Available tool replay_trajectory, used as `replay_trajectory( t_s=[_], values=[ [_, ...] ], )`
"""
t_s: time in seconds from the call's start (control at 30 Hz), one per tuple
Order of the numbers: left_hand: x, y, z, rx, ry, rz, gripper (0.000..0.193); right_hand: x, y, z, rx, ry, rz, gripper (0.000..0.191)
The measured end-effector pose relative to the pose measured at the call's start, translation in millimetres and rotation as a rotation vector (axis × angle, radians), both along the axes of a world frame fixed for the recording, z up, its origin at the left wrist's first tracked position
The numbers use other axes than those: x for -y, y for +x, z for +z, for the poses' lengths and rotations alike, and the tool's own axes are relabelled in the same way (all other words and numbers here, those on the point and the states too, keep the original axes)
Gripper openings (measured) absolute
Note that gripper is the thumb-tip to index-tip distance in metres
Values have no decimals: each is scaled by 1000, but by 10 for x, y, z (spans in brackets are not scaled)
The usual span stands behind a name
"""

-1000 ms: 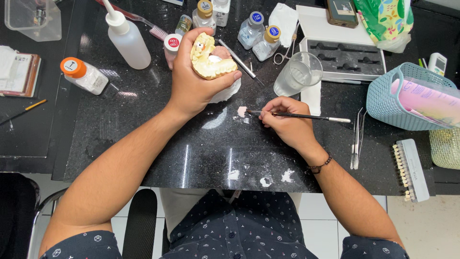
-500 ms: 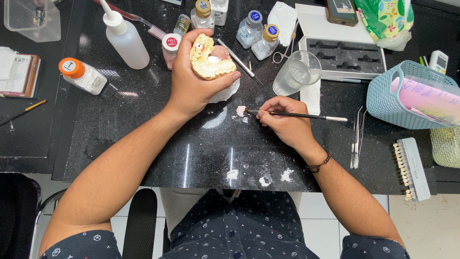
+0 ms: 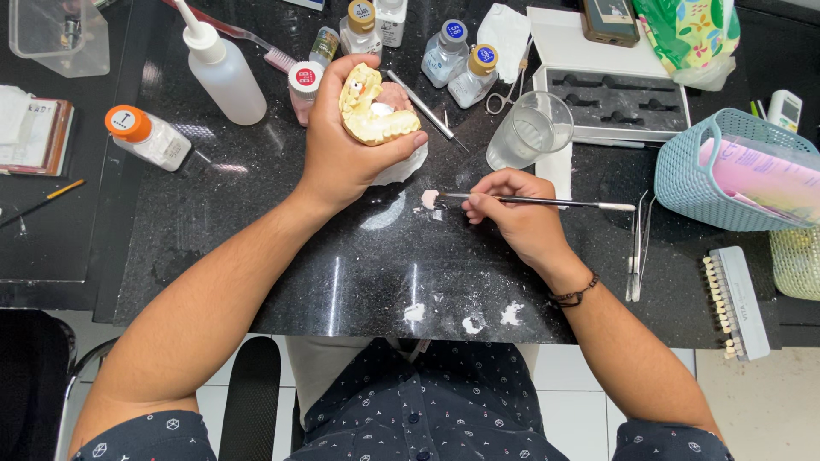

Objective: The person holds a plaster dental model with a denture in one hand and uses a fine brush to apply and shape white ceramic material on the denture teeth. They periodically dip the brush in a glass of water, wipe it on a tissue, and rotate the model to work on different tooth surfaces.

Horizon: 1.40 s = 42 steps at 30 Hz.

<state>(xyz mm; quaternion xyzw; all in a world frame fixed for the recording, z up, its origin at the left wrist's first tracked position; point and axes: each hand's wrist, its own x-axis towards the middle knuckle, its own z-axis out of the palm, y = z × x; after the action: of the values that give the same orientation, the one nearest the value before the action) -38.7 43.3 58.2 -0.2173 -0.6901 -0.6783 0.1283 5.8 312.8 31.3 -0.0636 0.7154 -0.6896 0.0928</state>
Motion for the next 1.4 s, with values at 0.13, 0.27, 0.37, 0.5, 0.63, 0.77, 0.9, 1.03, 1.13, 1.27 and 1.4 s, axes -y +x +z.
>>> replay_trajectory(
  t_s=[0.13,0.27,0.37,0.5,0.63,0.77,0.9,1.03,1.13,1.27,1.4],
  values=[
    [-2,21,64,40,20,-113,78,-111,146,236,-165,-240,-44,8],
    [-6,157,189,-76,-122,-200,77,-149,333,605,-453,-126,-41,12],
    [-35,334,282,158,-108,-422,79,-68,430,819,-611,93,-48,17],
    [-45,487,383,181,-100,-568,79,178,488,903,-782,173,-10,22],
    [-2,522,440,153,-146,-604,77,327,523,900,-851,162,17,25],
    [-33,545,422,52,-176,-581,80,360,571,860,-870,180,46,24],
    [-45,535,397,-36,-179,-561,78,352,581,822,-851,153,61,23],
    [-42,527,405,32,-224,-571,75,357,566,807,-881,167,63,23],
    [-49,533,413,35,-228,-570,74,352,568,816,-891,194,64,24],
    [-44,531,410,18,-212,-583,75,342,584,826,-879,237,61,25],
    [-44,537,401,8,-219,-576,75,351,601,813,-862,248,38,26]
  ],
)
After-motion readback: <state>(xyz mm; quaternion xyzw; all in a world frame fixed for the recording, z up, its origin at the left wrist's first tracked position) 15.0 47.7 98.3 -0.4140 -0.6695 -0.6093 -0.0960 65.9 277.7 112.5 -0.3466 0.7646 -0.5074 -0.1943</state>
